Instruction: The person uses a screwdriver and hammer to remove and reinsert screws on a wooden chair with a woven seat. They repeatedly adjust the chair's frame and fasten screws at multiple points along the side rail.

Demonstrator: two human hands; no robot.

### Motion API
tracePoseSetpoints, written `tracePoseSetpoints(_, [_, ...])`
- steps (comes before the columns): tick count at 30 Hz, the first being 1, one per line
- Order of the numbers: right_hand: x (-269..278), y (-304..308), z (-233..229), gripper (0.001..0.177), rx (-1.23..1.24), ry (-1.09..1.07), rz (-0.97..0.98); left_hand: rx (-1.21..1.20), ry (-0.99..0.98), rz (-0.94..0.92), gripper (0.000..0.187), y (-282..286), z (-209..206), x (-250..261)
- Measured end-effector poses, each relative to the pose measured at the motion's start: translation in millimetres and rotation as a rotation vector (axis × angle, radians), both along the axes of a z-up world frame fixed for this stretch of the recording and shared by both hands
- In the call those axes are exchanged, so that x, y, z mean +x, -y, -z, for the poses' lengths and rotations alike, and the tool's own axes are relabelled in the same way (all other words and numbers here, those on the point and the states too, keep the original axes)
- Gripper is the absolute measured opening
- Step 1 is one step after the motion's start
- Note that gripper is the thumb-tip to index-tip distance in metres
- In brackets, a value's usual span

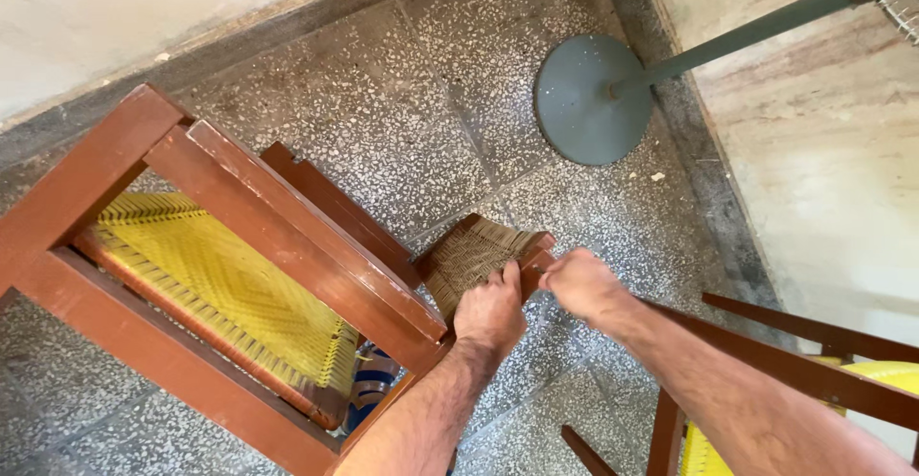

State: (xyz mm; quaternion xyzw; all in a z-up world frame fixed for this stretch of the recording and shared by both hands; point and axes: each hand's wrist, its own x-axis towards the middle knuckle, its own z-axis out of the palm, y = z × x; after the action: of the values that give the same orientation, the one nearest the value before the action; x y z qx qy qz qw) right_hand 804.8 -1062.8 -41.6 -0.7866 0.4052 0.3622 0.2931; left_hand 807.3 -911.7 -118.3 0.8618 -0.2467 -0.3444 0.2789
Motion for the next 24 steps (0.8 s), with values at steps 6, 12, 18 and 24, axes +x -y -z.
tracePoseSetpoints(6, [14.3, -19.6, -35.5, 0.024, -0.23, -0.258, -0.539, 0.033, -0.027, 0.028, 0.036, 3.1, -3.4, 2.9])
tracePoseSetpoints(12, [5.9, -17.1, -29.3, 0.022, -0.125, -0.088, -0.343, 0.009, -0.005, 0.011, 0.04, -4.8, -8.5, -0.1])
tracePoseSetpoints(18, [-12.6, 16.1, 3.3, 0.023, 0.254, -0.113, 0.468, 0.012, -0.048, 0.01, 0.041, -5.8, -10.9, 2.9])
tracePoseSetpoints(24, [-1.9, 18.3, 26.3, 0.027, 0.031, -0.018, -0.065, -0.006, 0.004, 0.007, 0.035, -1.3, -6.7, 1.8])
